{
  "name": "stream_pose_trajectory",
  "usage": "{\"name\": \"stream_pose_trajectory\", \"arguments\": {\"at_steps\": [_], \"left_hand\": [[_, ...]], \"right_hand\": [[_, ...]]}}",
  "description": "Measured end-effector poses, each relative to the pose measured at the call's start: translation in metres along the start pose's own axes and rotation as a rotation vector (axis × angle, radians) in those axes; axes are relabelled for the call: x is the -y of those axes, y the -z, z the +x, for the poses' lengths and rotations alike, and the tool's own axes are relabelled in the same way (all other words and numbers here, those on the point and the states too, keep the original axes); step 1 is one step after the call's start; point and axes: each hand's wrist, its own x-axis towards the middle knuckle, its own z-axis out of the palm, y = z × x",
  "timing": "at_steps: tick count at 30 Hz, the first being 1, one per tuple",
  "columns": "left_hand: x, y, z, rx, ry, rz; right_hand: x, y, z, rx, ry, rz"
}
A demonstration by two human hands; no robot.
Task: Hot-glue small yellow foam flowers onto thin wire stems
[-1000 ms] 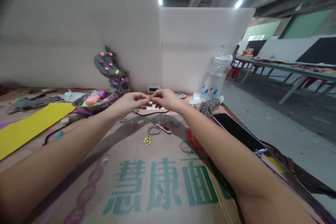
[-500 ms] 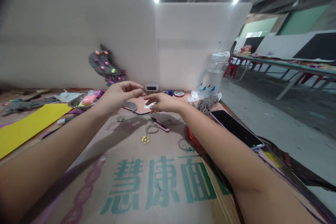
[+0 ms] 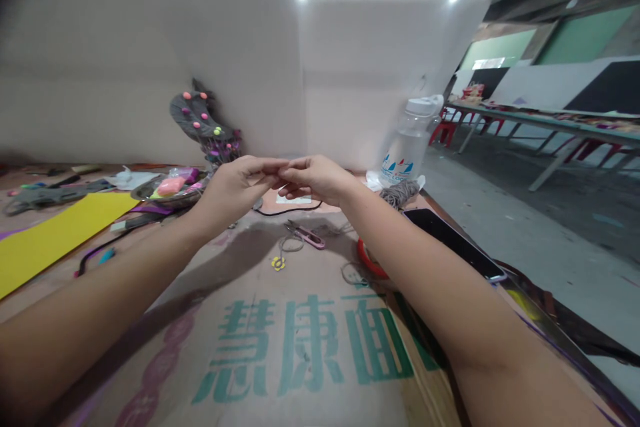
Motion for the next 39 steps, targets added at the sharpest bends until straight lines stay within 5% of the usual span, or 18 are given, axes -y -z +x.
{"name": "stream_pose_trajectory", "arguments": {"at_steps": [6,9,11,18,25,31,39], "left_hand": [[-0.015,0.001,-0.003,-0.004,-0.210,0.097],[-0.003,-0.004,-0.003,0.038,-0.101,0.106],[0.015,-0.010,-0.003,0.190,0.038,0.167],[0.057,-0.021,-0.008,0.439,0.104,0.325],[0.037,-0.028,-0.014,0.569,-0.016,0.261],[0.045,-0.038,-0.017,0.623,-0.024,0.309],[0.044,-0.038,-0.018,0.622,-0.076,0.352]], "right_hand": [[0.012,0.004,-0.002,-0.075,0.088,-0.164],[0.017,0.010,-0.003,-0.214,0.108,-0.481],[0.017,0.016,-0.004,-0.267,0.092,-0.747],[-0.014,0.021,0.000,-0.132,-0.151,-1.368],[-0.030,0.019,0.002,-0.104,-0.207,-1.463],[-0.032,0.012,0.001,-0.100,-0.188,-1.436],[-0.015,0.018,0.002,-0.010,-0.177,-1.090]]}}
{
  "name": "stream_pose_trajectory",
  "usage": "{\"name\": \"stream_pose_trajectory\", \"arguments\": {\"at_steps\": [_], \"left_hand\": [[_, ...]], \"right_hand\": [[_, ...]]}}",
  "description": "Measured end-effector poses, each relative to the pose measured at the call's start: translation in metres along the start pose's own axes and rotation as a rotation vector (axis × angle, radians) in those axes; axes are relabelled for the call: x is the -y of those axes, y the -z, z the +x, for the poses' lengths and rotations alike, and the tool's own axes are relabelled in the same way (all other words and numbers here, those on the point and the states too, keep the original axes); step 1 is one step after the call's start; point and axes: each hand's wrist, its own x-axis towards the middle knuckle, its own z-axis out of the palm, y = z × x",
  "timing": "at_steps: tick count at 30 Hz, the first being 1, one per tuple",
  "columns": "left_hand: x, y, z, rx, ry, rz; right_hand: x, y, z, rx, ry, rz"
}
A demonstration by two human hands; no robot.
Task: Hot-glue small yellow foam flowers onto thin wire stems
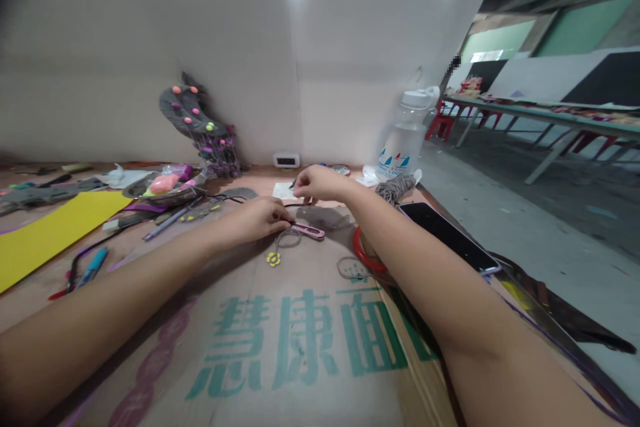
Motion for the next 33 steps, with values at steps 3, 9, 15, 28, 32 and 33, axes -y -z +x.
{"name": "stream_pose_trajectory", "arguments": {"at_steps": [3,9,15,28,32,33], "left_hand": [[-0.005,0.002,-0.002,-0.008,0.020,-0.063],[-0.015,0.013,-0.006,0.028,0.047,-0.156],[-0.010,0.010,-0.006,0.025,0.039,-0.140],[-0.005,0.031,-0.003,-0.227,0.129,0.013],[0.010,0.012,0.001,-0.128,0.066,0.089],[0.013,0.008,0.001,-0.107,0.059,0.093]], "right_hand": [[0.013,0.015,-0.010,-0.073,0.082,0.481],[0.064,0.048,-0.057,-0.238,0.282,0.956],[0.101,0.067,-0.115,-0.564,0.353,0.848],[0.029,0.021,-0.025,-0.148,0.152,-0.058],[-0.001,0.000,-0.006,-0.108,0.123,-0.438],[-0.004,-0.005,-0.004,-0.112,0.117,-0.472]]}}
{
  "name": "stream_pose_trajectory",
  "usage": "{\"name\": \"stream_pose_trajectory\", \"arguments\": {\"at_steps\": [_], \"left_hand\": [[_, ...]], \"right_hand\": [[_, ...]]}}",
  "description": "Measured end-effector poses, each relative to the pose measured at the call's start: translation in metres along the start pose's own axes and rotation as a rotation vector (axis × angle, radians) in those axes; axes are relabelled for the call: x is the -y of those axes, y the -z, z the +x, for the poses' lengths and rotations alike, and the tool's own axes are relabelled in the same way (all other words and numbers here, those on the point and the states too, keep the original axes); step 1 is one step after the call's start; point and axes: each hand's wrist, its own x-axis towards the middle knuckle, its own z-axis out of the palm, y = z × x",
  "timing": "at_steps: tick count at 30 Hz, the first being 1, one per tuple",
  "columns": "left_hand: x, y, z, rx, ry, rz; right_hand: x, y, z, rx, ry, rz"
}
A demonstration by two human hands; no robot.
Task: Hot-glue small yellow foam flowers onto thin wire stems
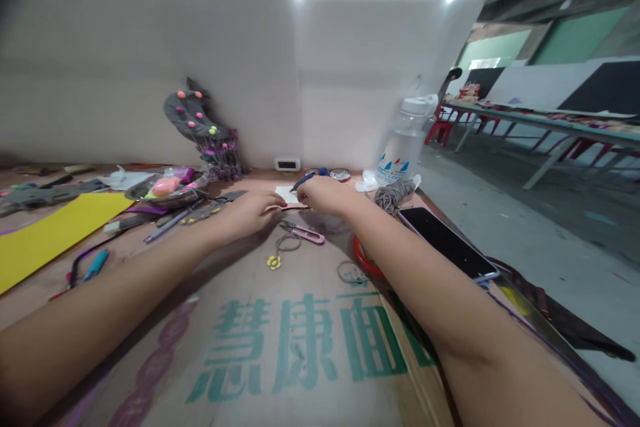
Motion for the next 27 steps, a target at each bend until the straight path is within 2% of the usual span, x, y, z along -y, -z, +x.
{"name": "stream_pose_trajectory", "arguments": {"at_steps": [4,12,17,22,27], "left_hand": [[0.002,-0.005,-0.002,0.028,-0.023,0.052],[0.006,-0.013,-0.001,0.064,-0.002,0.124],[0.009,-0.016,-0.001,0.068,0.007,0.120],[0.010,-0.016,0.000,0.073,0.014,0.113],[0.007,-0.014,-0.001,0.078,0.022,0.098]], "right_hand": [[0.006,-0.016,-0.001,-0.015,-0.027,-0.057],[0.004,-0.028,0.005,-0.002,-0.017,-0.088],[0.002,-0.035,0.006,-0.049,-0.038,-0.044],[0.001,-0.031,0.006,-0.146,-0.055,0.081],[0.003,-0.014,0.013,-0.275,-0.025,0.259]]}}
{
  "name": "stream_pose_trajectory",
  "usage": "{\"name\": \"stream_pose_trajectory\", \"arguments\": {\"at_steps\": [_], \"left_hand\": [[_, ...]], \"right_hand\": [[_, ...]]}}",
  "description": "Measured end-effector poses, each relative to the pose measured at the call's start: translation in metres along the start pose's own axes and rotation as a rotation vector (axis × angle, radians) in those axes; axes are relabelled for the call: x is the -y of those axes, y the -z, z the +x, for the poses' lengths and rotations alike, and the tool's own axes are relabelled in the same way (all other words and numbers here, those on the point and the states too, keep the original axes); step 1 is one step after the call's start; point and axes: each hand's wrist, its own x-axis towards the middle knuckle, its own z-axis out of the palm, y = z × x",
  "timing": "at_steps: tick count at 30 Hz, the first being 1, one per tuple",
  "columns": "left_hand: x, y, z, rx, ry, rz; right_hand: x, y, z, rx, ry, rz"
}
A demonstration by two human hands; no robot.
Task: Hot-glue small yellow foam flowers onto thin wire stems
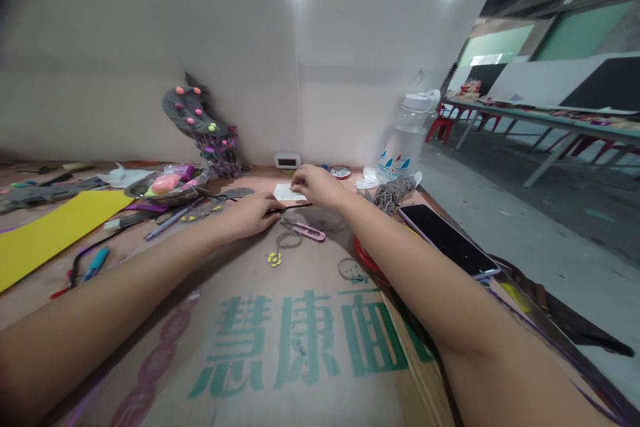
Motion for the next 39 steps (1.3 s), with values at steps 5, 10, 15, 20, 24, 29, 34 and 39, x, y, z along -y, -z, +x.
{"name": "stream_pose_trajectory", "arguments": {"at_steps": [5,10,15,20,24,29,34,39], "left_hand": [[0.002,0.014,-0.004,-0.005,0.137,-0.081],[0.008,0.021,-0.004,-0.255,0.209,-0.235],[-0.003,0.019,-0.002,-0.210,0.015,-0.443],[-0.006,0.032,-0.003,-0.131,0.117,-0.590],[0.003,0.053,-0.005,-0.167,0.209,-0.669],[-0.001,0.079,-0.011,-0.435,0.232,-0.792],[-0.023,0.090,-0.016,-0.502,0.183,-0.852],[-0.021,0.092,-0.015,-0.617,0.180,-0.770]], "right_hand": [[0.015,0.021,0.002,0.031,-0.138,0.625],[0.031,0.032,-0.001,0.034,-0.112,0.859],[0.050,0.035,-0.003,-0.004,0.052,0.929],[0.058,0.042,-0.006,-0.049,0.130,0.938],[0.050,0.048,-0.007,-0.118,0.032,0.781],[0.041,0.048,-0.008,0.009,-0.153,0.719],[0.047,0.035,-0.010,0.275,-0.073,0.904],[0.046,0.044,-0.009,0.248,-0.074,0.863]]}}
